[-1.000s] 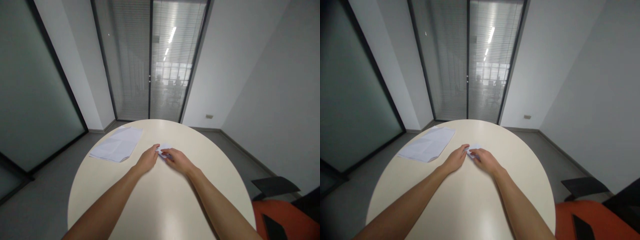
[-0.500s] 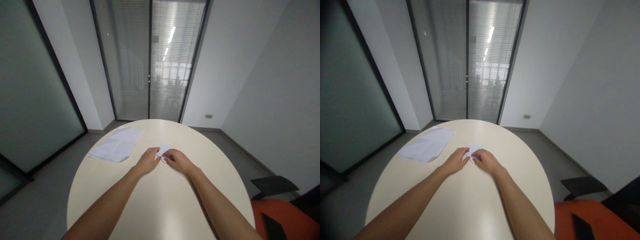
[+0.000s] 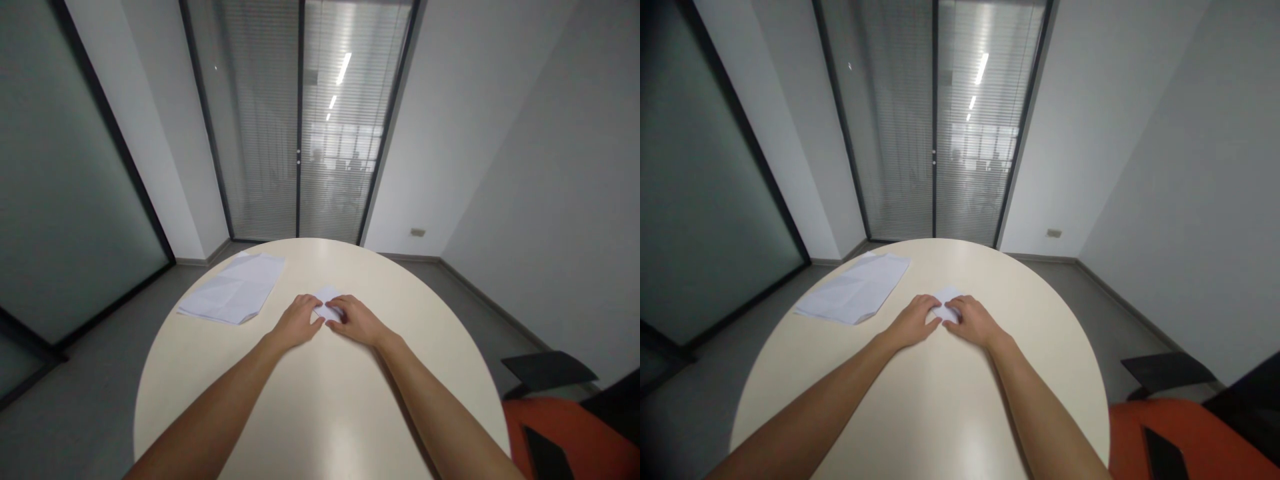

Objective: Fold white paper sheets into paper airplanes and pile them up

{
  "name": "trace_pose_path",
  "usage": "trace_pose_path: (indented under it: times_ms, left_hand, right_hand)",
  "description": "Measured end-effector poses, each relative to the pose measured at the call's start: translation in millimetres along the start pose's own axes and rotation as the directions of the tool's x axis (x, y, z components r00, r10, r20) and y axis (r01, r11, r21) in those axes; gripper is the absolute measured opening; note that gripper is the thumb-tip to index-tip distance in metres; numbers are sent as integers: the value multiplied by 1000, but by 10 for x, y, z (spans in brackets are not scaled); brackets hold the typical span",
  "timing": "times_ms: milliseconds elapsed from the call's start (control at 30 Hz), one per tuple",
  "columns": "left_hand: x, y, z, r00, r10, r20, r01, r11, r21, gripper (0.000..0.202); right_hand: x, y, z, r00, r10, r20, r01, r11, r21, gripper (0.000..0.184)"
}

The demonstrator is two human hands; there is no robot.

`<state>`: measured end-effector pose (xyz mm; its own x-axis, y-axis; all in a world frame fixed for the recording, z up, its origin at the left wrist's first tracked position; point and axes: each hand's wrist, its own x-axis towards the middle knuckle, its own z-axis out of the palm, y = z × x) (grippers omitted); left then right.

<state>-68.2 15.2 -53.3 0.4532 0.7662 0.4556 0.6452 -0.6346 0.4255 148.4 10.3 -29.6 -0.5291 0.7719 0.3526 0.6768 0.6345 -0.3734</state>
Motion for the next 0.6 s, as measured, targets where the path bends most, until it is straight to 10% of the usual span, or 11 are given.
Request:
trace_pose_path:
  times_ms: [600]
  left_hand:
    - [-4,27,-14,999,-39,1,39,999,-20,28]
  right_hand:
    - [23,27,33,999,49,-16,-48,998,49,46]
